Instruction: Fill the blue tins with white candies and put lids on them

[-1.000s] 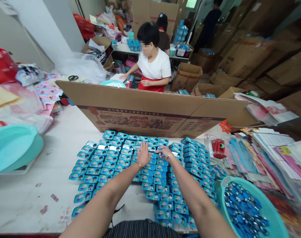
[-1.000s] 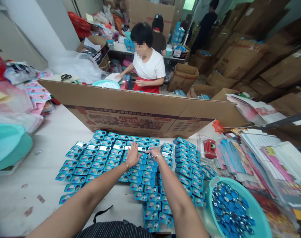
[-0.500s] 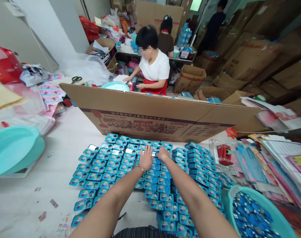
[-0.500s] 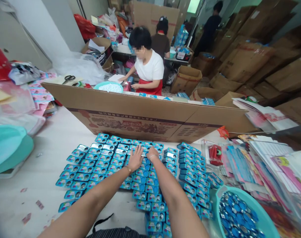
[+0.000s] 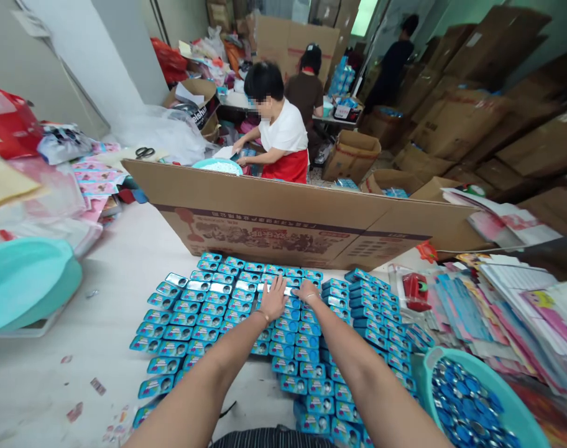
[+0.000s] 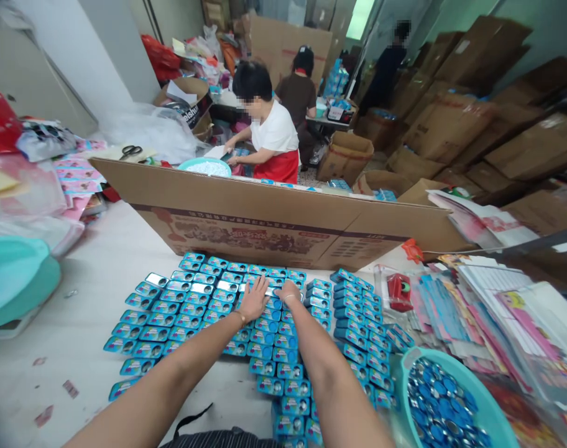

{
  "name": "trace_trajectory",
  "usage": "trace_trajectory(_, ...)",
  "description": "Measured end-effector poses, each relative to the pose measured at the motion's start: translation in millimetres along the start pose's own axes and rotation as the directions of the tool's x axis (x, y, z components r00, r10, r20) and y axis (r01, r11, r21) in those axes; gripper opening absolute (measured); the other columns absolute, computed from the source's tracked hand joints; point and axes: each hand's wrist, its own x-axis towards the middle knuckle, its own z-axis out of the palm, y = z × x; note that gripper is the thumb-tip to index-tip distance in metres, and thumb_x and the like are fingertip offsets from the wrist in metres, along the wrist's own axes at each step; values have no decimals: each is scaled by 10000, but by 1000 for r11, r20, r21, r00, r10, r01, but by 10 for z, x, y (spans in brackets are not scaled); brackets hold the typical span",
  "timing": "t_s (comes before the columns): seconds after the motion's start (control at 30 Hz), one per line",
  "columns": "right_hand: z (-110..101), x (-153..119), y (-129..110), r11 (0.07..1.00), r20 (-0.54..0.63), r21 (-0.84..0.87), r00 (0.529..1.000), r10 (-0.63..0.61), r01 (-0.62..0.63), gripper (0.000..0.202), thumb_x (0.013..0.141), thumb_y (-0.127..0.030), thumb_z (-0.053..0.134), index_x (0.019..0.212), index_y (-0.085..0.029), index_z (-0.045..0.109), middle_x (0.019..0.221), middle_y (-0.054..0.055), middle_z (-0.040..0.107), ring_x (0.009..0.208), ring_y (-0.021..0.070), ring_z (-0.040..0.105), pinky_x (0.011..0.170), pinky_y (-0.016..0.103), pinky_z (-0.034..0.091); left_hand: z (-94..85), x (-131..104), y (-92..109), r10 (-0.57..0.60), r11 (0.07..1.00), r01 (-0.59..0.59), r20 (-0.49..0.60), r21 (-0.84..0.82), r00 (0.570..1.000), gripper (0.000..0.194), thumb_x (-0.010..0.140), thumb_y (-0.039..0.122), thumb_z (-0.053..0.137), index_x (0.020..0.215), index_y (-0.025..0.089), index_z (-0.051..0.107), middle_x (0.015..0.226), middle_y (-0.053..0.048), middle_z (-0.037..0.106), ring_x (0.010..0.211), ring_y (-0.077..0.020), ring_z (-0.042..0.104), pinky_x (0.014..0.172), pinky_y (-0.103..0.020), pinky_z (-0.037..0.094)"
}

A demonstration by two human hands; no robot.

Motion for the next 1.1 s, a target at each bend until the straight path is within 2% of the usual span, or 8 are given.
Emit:
trace_trajectory(0.2, -95, 8, 207, 844, 20, 534, 998, -55, 35, 77, 833, -194, 500, 829, -210, 575, 774, 51, 683, 886, 195, 691, 694, 283, 554, -97, 98, 207, -66, 912, -27, -212, -409, 975, 503, 914, 262, 483, 1414, 207, 470, 1496, -96, 457, 1413, -232, 376, 1191, -402, 253)
trace_trajectory(0.33, 59, 41, 323, 658, -48, 750, 998, -41, 64, 156, 648, -123, 601, 763, -216, 550, 702, 32, 642, 828, 218, 683, 717, 325, 561, 53, 301, 462, -209, 684, 54, -124, -727, 970, 263, 824, 226, 631, 1074, 168, 688, 1122, -98, 703, 1066, -223, 653, 984, -362, 498)
trace_trajectory(0.5, 298, 20, 499, 519, -212, 840, 977, 39, 161, 212, 536, -198, 665, 714, -206, 550, 681, 5, 622, 763, 227, 642, 715, 356, 546, 298, 377, 612, -294, 605, 145, -51, -783, 954, 190, 748, 158, 718, 927, 96, 700, 825, -95, 739, 752, -186, 706, 718, -294, 570)
trace_trajectory(0.73, 357, -96, 664, 686, -424, 651, 905, -27, 325, 164, 574, -284, 673, 719, -226, 624, 749, 14, 662, 750, 208, 606, 781, 350, 522, 240, 311, 614, -328, 679, 185, -68, -710, 942, 285, 742, -5, 586, 959, 114, 728, 928, -91, 758, 855, -175, 710, 787, -252, 542)
trace_trajectory(0.87, 20, -185, 1131, 697, -499, 592, 863, -75, 403, 315, 709, -506, 584, 774, -202, 635, 772, 47, 686, 751, 220, 621, 732, 351, 527, -25, 457, 493, -290, 808, 181, -110, -561, 951, 283, 813, 33, 536, 990, 138, 731, 1031, -84, 745, 999, -186, 675, 922, -278, 485)
trace_trajectory(0.97, -449, -341, 2012, 766, -737, 525, 648, 192, 371, 455, 742, -589, 514, 868, -172, 648, 857, 95, 690, 815, 254, 622, 794, 399, 516, -169, 598, 402, -266, 886, 196, -113, -421, 957, 256, 831, 50, 536, 965, 142, 735, 1105, -101, 722, 1063, -198, 648, 951, -272, 447)
trace_trajectory(1.03, -741, -484, 2755, 843, -816, 506, 417, 400, 182, 505, 793, -555, 461, 974, -124, 653, 957, 159, 680, 931, 302, 626, 869, 437, 495, -208, 669, 378, -259, 918, 214, -97, -334, 961, 253, 818, 43, 550, 944, 160, 735, 1147, -97, 709, 1088, -195, 637, 932, -249, 435)
trace_trajectory(1.1, -945, -617, 3458, 856, -806, 506, 294, 514, -108, 527, 854, -478, 403, 1137, -92, 625, 1063, 220, 655, 1049, 356, 612, 901, 484, 480, -216, 721, 386, -275, 933, 250, -67, -257, 959, 224, 799, 55, 585, 919, 176, 730, 1128, -88, 717, 1086, -199, 640, 883, -231, 439)
